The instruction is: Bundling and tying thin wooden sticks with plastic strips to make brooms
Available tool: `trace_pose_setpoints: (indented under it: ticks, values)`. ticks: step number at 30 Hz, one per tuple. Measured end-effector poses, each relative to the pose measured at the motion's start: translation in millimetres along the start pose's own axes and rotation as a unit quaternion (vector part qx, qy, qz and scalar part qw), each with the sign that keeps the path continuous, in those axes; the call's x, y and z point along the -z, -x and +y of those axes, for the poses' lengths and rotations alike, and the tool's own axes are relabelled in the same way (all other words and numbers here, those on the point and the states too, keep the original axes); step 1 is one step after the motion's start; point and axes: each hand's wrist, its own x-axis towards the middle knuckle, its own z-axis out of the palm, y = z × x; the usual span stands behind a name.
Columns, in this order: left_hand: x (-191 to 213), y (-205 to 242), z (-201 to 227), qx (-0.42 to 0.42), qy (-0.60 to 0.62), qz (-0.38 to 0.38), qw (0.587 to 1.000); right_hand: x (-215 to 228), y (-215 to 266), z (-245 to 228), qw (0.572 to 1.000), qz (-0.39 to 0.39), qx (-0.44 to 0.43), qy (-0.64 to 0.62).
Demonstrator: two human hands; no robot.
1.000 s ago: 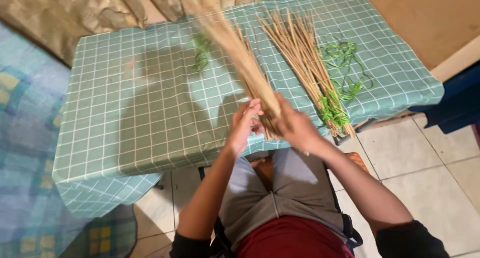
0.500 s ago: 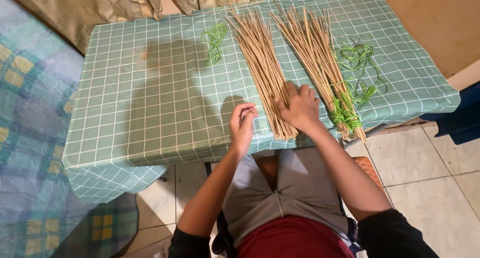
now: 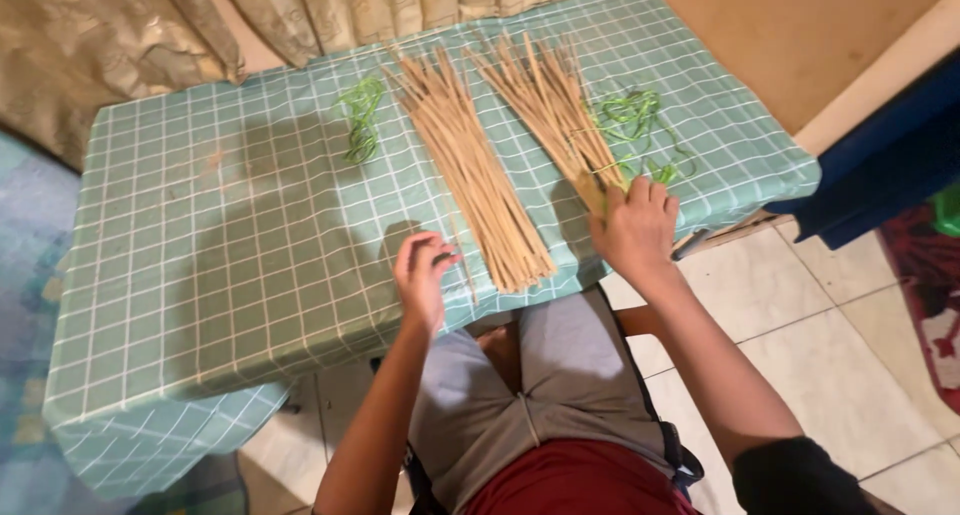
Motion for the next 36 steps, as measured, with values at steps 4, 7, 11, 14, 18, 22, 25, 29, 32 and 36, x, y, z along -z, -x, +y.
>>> trace_pose_setpoints:
  ticks: [4,7,11,14,18,22,25,29,32,36]
  values:
    - [-0.2,-3.8,5.9,0.008,0.013,-0.004,1.000,-8.7,16.0,14.5,0.999,-0.005,-0.022,-0.039]
    - [1.2,2.0,11.4,0.016,0.020,-0.002,1.000,-18.9,25.9,16.2,0.999,-0.022,0.000,-0.032]
    - [-1.6,5.1,13.5,0.007,0.011,-0.020,1.000,-23.4,28.6,15.9,0.992,0.006,-0.053,-0.115]
    - [-0.5,4.8,12.8,0.010,0.007,-0.029,0.999,-21.8,31.7,7.7,0.979,0.040,-0.066,-0.190]
    - [1.2,1.0,11.4,0.024,0.004,-0.031,0.999,-14.3,29.3,-1.6,0.968,0.153,-0.032,-0.195]
    - [3.9,0.6,10.8,0.023,0.002,-0.046,0.999,-4.9,31.2,-5.8,0.929,0.106,-0.085,-0.345]
    - [-1.0,8.1,12.9,0.026,-0.018,-0.067,0.997,-3.8,35.8,-8.4,0.894,0.120,-0.036,-0.431]
    - [-21.9,25.5,21.5,0.088,-0.046,-0.131,0.986,-9.4,50.6,-14.3,0.864,0.040,-0.060,-0.498]
    - [-36.4,38.2,36.1,0.129,-0.063,-0.193,0.971,-7.3,63.9,-27.3,0.857,-0.003,-0.033,-0.514]
    - [-30.8,42.7,49.5,0.151,-0.004,-0.372,0.916,15.1,68.9,-52.1,0.814,0.067,0.160,-0.555]
